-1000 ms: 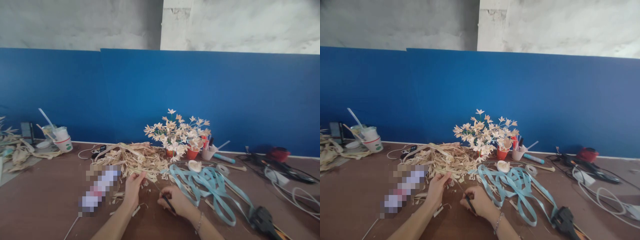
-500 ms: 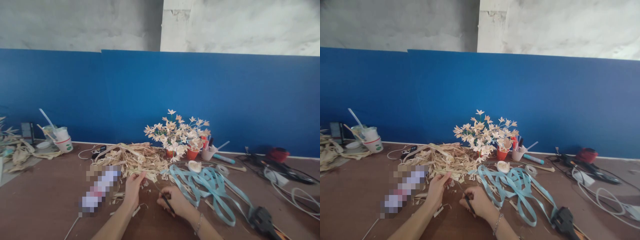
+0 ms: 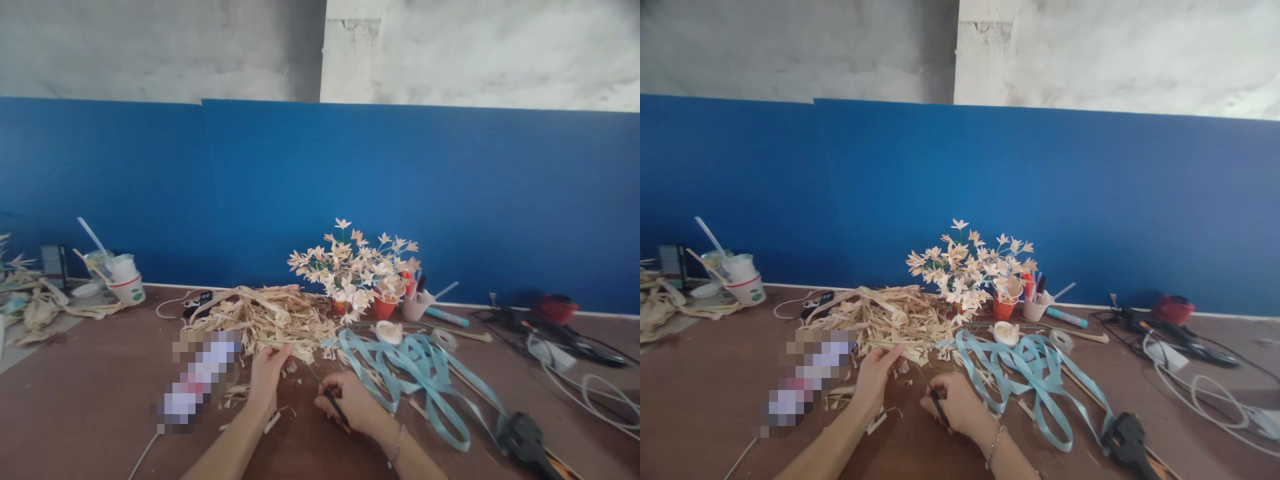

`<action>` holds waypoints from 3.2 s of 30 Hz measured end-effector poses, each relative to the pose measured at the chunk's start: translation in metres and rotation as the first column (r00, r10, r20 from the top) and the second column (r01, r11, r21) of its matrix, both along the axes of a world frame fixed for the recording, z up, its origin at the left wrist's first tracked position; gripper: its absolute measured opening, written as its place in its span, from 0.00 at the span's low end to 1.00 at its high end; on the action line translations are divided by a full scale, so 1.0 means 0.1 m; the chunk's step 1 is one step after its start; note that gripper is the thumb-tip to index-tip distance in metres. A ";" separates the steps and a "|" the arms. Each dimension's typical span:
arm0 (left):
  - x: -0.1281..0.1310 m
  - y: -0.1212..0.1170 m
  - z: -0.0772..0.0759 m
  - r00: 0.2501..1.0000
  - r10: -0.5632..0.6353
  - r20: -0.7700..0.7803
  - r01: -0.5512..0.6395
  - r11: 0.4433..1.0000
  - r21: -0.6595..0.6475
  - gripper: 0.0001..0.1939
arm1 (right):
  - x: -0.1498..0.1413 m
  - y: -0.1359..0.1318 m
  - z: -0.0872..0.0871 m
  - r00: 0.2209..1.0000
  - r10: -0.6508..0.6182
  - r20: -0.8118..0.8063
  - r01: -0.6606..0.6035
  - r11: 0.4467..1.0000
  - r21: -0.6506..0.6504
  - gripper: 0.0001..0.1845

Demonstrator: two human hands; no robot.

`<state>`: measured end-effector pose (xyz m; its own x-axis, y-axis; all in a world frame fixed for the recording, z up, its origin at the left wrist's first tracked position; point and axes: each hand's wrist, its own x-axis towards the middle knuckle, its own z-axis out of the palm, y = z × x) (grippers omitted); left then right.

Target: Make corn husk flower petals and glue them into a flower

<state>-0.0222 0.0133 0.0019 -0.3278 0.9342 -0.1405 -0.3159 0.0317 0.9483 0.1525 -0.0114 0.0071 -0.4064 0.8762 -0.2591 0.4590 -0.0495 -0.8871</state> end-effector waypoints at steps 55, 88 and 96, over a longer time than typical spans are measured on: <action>-0.06 -0.01 0.04 0.927 -0.349 -0.138 0.338 0.936 -0.093 0.17 | 0.30 0.07 0.15 0.982 0.187 0.013 -0.184 0.972 -0.146 0.09; -0.08 -0.01 0.10 0.989 -0.134 -0.066 0.136 0.991 0.013 0.17 | 0.28 0.04 0.23 0.981 0.115 -0.156 -0.139 0.978 -0.156 0.13; 0.01 -0.05 0.16 0.953 0.051 0.298 -0.065 0.997 0.039 0.15 | 0.22 0.03 0.20 0.961 0.142 -0.236 -0.177 0.976 -0.131 0.18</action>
